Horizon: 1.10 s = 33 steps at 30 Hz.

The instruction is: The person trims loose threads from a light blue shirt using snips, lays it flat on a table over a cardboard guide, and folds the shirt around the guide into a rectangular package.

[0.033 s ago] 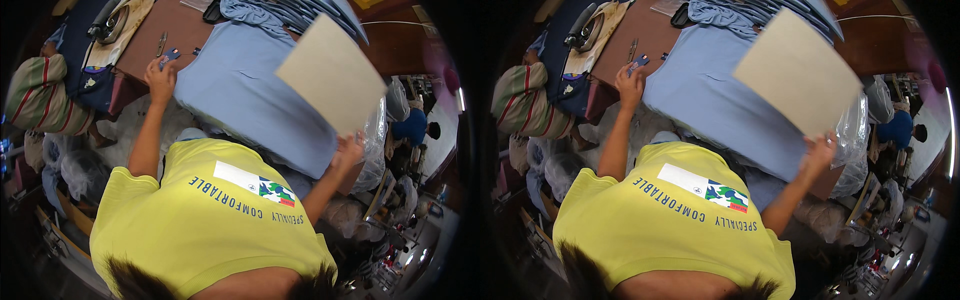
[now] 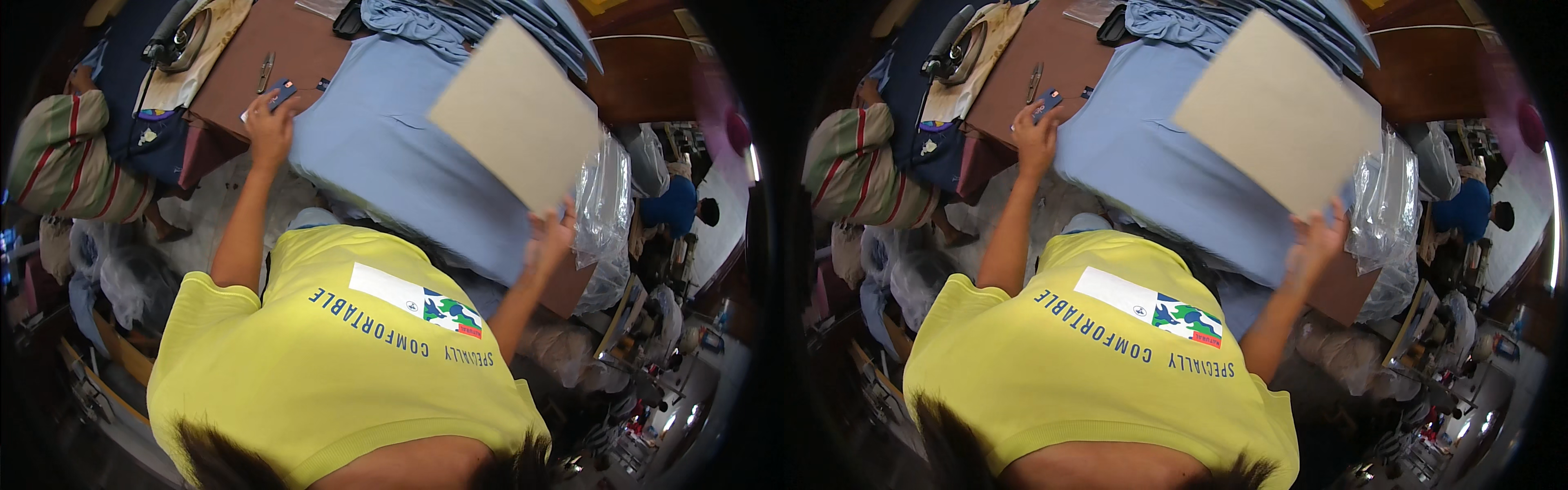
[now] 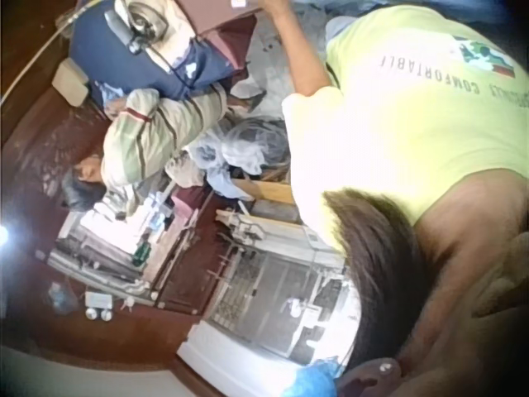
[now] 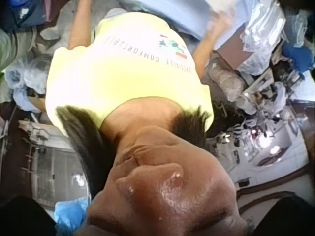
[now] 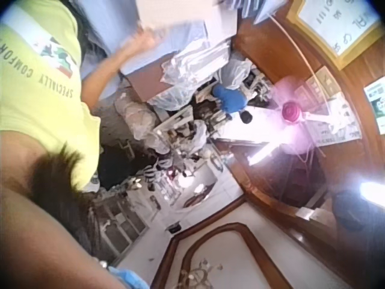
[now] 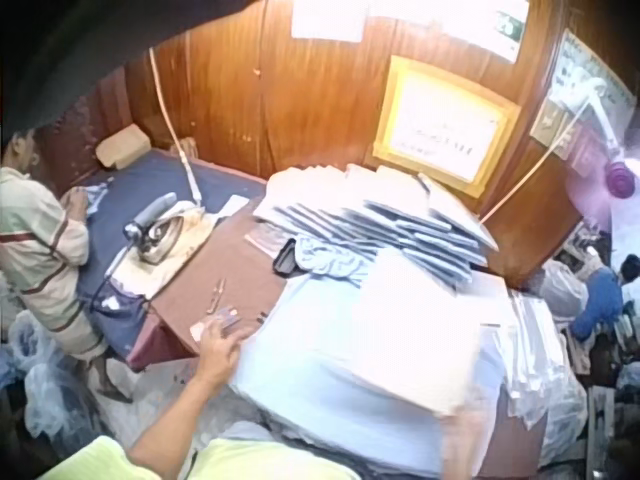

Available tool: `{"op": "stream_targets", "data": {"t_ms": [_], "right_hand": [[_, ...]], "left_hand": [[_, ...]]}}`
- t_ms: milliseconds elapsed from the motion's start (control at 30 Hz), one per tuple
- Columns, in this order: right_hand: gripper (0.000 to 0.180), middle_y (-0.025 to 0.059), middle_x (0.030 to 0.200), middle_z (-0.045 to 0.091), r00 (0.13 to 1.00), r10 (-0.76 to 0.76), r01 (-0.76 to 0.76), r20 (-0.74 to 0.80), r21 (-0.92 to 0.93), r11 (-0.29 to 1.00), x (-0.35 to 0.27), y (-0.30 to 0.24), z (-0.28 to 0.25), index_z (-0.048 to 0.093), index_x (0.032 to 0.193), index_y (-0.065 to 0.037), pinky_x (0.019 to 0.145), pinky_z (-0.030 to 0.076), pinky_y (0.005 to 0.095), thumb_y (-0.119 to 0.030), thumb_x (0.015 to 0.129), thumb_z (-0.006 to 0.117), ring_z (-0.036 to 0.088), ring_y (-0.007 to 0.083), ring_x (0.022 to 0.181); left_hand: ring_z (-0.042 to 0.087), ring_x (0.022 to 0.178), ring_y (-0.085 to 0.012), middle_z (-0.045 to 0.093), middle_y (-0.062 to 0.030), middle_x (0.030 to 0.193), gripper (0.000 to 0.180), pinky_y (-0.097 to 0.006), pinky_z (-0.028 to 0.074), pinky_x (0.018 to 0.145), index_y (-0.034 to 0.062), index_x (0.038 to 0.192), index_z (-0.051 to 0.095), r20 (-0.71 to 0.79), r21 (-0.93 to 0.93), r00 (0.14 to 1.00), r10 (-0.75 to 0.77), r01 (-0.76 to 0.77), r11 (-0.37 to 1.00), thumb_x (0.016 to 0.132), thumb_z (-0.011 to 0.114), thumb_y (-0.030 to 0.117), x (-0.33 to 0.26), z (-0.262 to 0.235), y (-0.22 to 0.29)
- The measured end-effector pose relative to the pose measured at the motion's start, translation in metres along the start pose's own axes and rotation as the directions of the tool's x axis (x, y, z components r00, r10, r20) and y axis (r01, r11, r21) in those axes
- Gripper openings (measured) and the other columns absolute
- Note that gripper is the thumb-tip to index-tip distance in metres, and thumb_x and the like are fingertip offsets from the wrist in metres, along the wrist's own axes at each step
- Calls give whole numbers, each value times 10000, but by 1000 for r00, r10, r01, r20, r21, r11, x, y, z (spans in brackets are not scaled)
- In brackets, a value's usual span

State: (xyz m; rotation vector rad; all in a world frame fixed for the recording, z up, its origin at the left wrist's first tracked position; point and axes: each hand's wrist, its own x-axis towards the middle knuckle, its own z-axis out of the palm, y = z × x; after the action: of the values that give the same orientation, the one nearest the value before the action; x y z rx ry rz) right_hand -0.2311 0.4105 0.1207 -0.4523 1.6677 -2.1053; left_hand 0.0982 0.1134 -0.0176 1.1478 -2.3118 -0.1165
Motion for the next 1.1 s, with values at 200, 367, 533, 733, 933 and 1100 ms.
{"op": "stream_targets", "data": {"t_ms": [200, 367, 533, 733, 933, 1100], "right_hand": [[469, 117, 996, 563, 930, 300, -269, 214, -160, 950, -33, 148, 77, 351, 1320, -19, 618, 520, 226, 10, 869, 477, 631, 162, 762], [497, 108, 929, 546, 895, 352, -225, 274, -406, 886, -45, 150, 102, 335, 1329, 18, 576, 488, 195, 36, 854, 482, 643, 161, 717], [501, 103, 896, 534, 867, 381, -219, 321, -441, 870, -51, 156, 100, 347, 1320, 21, 550, 480, 198, 48, 842, 494, 640, 156, 678], [511, 77, 842, 522, 851, 406, -218, 332, -479, 850, -53, 148, 99, 356, 1323, 1, 540, 479, 202, 50, 836, 502, 635, 151, 652], [511, 15, 721, 459, 811, 473, -246, 344, -533, 809, -42, 146, 100, 382, 1319, -28, 520, 464, 193, 56, 832, 512, 613, 118, 617], [509, 8, 705, 473, 811, 444, -203, 382, -528, 825, -41, 144, 94, 401, 1314, -57, 506, 454, 195, 53, 832, 521, 601, 107, 601]], "left_hand": [[271, 1267, -313, 368, -35, 1348, 292, -580, 192, 991, 280, 1074, 612, 102, 67, 993, 62, -69, 995, 799, 593, 181, 30, 3, -4], [312, 1252, -299, 388, -56, 1331, 317, -531, 221, 1005, 179, 1110, 582, 77, -29, 996, 38, -36, 999, 794, 582, 150, 39, 12, 9], [280, 1284, -317, 354, -77, 1372, 385, -554, 219, 1019, 180, 1211, 517, 166, -169, 955, 247, -219, 961, 845, 538, 297, 31, 32, 58], [276, 1286, -315, 353, -78, 1372, 436, -558, 215, 1019, 201, 1243, 487, 204, -124, 953, 223, -201, 972, 848, 528, 383, 17, 41, 63], [263, 1292, -305, 354, -76, 1366, 454, -552, 171, 1039, 188, 1271, 457, 222, -89, 961, 164, -148, 985, 858, 519, 367, 19, 41, 67], [279, 1279, -307, 368, -76, 1349, 464, -570, 175, 1024, 184, 1269, 456, 213, -53, 970, 114, -106, 993, 849, 530, 365, 15, 41, 74]]}}
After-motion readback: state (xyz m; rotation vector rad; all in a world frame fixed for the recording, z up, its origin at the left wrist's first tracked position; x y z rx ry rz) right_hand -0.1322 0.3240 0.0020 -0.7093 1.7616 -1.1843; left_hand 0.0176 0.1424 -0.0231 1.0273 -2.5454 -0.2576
